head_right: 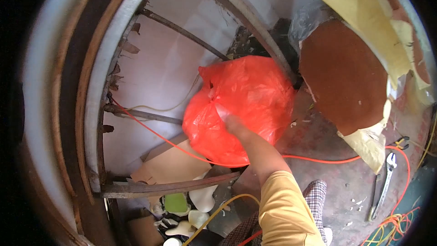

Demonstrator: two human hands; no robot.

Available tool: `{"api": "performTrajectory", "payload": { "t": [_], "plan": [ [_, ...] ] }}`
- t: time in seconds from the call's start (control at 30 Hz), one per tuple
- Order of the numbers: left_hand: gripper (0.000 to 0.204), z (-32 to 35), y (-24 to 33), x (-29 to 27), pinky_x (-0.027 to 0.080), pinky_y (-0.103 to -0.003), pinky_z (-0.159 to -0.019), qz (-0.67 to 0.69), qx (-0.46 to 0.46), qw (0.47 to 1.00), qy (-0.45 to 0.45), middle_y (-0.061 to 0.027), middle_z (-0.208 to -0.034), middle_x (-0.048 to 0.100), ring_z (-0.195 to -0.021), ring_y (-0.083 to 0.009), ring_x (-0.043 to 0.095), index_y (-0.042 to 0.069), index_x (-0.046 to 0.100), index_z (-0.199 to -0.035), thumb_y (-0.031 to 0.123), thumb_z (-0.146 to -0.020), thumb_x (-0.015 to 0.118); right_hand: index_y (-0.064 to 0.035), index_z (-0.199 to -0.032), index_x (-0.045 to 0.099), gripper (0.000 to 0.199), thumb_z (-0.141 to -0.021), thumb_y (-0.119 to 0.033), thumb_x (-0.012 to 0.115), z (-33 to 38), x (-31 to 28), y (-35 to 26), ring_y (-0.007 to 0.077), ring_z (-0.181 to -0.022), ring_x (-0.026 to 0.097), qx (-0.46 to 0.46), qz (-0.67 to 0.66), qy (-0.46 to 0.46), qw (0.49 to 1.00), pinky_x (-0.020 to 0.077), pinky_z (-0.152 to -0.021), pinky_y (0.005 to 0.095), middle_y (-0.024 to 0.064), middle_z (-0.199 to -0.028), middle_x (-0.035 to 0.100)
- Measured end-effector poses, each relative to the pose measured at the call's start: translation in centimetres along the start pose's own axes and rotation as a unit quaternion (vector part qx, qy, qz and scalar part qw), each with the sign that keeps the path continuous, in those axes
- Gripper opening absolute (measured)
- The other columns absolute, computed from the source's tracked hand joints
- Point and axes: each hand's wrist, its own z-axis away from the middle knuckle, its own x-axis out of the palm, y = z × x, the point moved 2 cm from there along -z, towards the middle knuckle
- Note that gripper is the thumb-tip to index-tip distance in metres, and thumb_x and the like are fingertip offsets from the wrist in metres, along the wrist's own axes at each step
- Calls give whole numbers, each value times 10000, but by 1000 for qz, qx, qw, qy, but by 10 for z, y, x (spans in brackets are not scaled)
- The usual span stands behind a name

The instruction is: The recorder is sorting foam bicycle seat cushions and placing them into a large collection bag.

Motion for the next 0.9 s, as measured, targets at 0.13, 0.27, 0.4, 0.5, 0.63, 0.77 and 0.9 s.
{"api": "performTrajectory", "payload": {
  "t": [0.13,0.27,0.4,0.5,0.63,0.77,0.9],
  "plan": [
    [483,2,1,-79,293,-372,-1044,-112,-16,994,-2,-165,-1353,378,-1239,-283,368,-17,334,-1346,312,-998,269,-44,-1204,544,437,-779,-139,511,25,-4,-99,301,-1132,498,-38,179,-215,959,386,-991,368,151,-1250,532],
    [479,0,5,-68,298,-369,-1037,-117,-27,992,-36,-162,-1339,387,-1226,-278,376,-18,344,-1336,312,-996,278,-43,-1275,463,458,-825,-121,432,33,-9,-79,335,-1199,414,-33,219,61,973,342,-1033,400,175,-1300,449],
    [475,5,8,-75,303,-366,-1030,-134,-45,989,-46,-159,-1325,397,-1212,-274,384,-19,354,-1326,313,-993,287,-92,-1238,537,423,-834,-146,427,7,-3,-74,318,-1199,424,-1,100,52,994,352,-1029,372,129,-1331,453],
    [472,10,9,-86,307,-363,-1024,-145,-60,986,-57,-157,-1315,404,-1202,-270,390,-20,362,-1319,313,-992,293,-91,-1089,635,333,-826,-145,437,-9,3,-71,312,-1170,447,-51,186,-69,979,403,-974,376,123,-1242,524],
    [468,9,8,-93,312,-360,-1017,-144,-72,984,-71,-155,-1301,413,-1189,-266,398,-22,372,-1309,314,-989,302,-86,-974,673,285,-814,-138,443,-7,-11,-77,293,-1091,488,-79,150,-63,983,443,-898,370,112,-1079,598],
    [465,7,10,-106,318,-357,-1010,-145,-79,983,-74,-152,-1287,423,-1176,-261,406,-23,382,-1299,314,-987,311,-70,-813,654,163,-781,-156,519,29,-74,-136,280,-984,529,-139,113,-4,984,432,-850,353,110,-980,616],
    [461,5,8,-97,323,-354,-1003,-115,-83,987,-78,-150,-1273,432,-1163,-257,414,-24,392,-1289,315,-984,319,-27,-809,628,141,-695,-102,594,101,-157,-147,324,-920,523,-240,30,123,962,477,-789,391,131,-888,591]
  ]
}}
